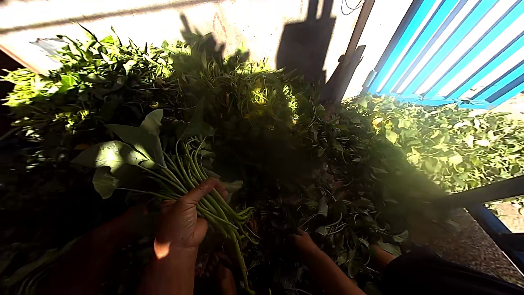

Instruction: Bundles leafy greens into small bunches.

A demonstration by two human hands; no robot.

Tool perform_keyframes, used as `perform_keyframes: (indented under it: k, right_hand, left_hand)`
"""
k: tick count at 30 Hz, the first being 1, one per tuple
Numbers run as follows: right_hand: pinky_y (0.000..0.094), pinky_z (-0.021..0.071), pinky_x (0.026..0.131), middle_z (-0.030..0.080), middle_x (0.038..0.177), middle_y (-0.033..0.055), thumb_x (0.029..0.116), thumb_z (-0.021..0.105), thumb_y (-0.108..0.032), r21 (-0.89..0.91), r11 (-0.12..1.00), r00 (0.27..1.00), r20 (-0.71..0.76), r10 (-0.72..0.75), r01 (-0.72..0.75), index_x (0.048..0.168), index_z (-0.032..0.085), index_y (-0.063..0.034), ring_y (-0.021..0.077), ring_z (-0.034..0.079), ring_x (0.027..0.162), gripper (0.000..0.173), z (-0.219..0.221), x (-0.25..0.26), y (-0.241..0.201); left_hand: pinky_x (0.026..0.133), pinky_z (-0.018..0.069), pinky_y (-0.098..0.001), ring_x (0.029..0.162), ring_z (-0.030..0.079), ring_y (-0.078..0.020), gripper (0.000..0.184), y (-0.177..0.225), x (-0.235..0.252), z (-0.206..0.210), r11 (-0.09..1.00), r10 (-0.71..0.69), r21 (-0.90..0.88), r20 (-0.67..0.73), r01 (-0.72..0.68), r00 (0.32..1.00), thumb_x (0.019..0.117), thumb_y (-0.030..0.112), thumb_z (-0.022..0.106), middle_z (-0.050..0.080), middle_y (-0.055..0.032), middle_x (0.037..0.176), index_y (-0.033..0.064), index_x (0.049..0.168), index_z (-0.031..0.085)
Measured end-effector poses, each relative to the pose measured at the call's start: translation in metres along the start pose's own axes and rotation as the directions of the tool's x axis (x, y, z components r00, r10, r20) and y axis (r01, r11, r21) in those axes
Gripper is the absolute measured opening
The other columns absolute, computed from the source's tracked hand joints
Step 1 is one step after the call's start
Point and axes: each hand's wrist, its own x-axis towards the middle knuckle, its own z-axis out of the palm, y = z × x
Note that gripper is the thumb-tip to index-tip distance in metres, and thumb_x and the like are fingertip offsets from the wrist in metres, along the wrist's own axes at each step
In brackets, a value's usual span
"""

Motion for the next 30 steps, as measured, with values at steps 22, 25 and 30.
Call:
perform_keyframes:
  k: [22, 25, 30]
  right_hand:
    - [0.0548, 0.0524, 0.096, 0.065, 0.124, 0.026, 0.0956, 0.067, -0.013, -0.285, 0.958, 0.893, -0.42, -0.162, 0.039, 0.13, 0.061, 0.0032, 0.0377, 0.065, 0.113, 0.039, -0.025, 0.024, -0.024]
    - [0.056, 0.0469, 0.107, 0.064, 0.132, 0.0221, 0.0983, 0.065, -0.032, -0.563, 0.825, 0.944, -0.291, -0.156, -0.037, 0.134, 0.06, -0.0034, 0.0369, 0.06, 0.126, 0.046, -0.009, 0.022, -0.006]
    - [0.0559, 0.0462, 0.109, 0.06, 0.139, 0.0233, 0.0939, 0.069, -0.028, -0.646, 0.755, 0.982, -0.186, -0.014, -0.112, 0.146, 0.047, -0.0041, 0.0374, 0.058, 0.131, 0.061, 0.008, 0.047, -0.002]
  left_hand:
    - [0.069, 0.065, -0.0453, 0.074, 0.074, -0.0272, 0.02, 0.002, -0.005, 0.003, 0.999, -0.032, -0.006, 0.004, 0.032, 0.999, 0.0898, -0.004, 0.07, 0.074, -0.0169, 0.09, -0.0008, 0.109, 0.066]
    - [0.067, 0.0651, -0.0457, 0.073, 0.074, -0.0277, 0.021, 0.002, -0.006, 0.004, 0.999, -0.034, -0.006, 0.007, 0.034, 0.999, 0.0894, -0.004, 0.071, 0.074, -0.0171, 0.09, -0.0003, 0.109, 0.066]
    - [0.066, 0.0654, -0.0449, 0.073, 0.075, -0.0283, 0.021, 0.003, -0.005, 0.005, 0.999, -0.048, -0.013, -0.01, 0.048, 0.999, 0.0897, -0.005, 0.07, 0.074, -0.0183, 0.09, -0.0016, 0.11, 0.066]
